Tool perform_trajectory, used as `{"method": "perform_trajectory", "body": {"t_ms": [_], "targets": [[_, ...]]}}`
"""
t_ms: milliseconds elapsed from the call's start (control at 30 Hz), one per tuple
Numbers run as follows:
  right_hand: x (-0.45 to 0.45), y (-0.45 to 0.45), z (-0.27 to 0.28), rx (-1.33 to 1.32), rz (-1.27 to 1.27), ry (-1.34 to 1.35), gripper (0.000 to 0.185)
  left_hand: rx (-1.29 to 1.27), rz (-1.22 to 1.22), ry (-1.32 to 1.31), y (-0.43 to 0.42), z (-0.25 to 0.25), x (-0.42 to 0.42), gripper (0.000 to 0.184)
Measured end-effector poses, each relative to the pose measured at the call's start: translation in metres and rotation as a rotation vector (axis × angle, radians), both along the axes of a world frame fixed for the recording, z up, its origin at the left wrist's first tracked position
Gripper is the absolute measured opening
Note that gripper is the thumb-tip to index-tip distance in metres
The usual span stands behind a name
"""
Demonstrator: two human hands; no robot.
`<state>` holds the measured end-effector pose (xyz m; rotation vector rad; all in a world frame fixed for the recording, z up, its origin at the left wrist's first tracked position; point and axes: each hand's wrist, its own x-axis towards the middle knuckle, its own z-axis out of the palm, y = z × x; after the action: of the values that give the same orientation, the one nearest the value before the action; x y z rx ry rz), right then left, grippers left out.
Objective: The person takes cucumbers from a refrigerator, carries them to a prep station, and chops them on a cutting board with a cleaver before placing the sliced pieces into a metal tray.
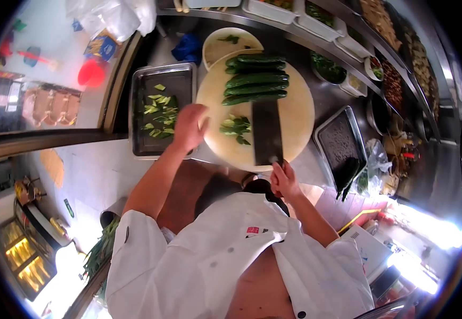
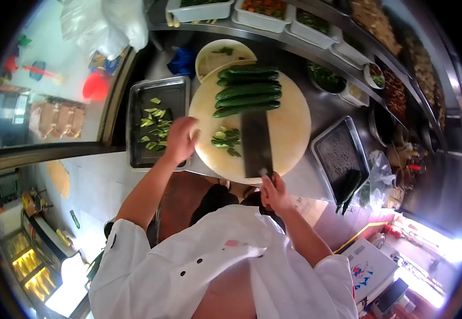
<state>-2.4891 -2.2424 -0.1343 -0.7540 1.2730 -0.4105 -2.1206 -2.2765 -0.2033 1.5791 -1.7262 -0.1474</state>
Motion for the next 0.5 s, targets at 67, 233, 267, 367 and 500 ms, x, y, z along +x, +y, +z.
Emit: {"method": "perform_trajectory", "body": {"t_ms": [67, 233, 267, 367, 500], "targets": [[-0.039, 0.010, -0.005, -0.023, -0.068, 0.027, 0.032, 0.092, -0.239, 0.086, -0.014, 0.001, -0.047, 0.036], [-0.110, 0.037, -0.056, 0.067, -0.229, 0.047, 0.045, 0.304, -0.337, -0.283, -0.034, -0.010, -0.121, 0.067], [-0.113, 0.041, -0.061, 0.070, -0.236, 0.043, 0.045, 0.306, -0.344, -0.288, -0.031, -0.011, -0.127, 0.067], [-0.114, 0.042, -0.069, 0.150, -0.319, -0.006, 0.053, 0.352, -0.352, -0.422, -0.021, -0.011, -0.131, 0.071], [-0.111, 0.046, -0.093, 0.134, -0.302, -0.125, 0.047, 0.378, -0.417, -0.506, 0.003, -0.006, -0.122, 0.076]]}}
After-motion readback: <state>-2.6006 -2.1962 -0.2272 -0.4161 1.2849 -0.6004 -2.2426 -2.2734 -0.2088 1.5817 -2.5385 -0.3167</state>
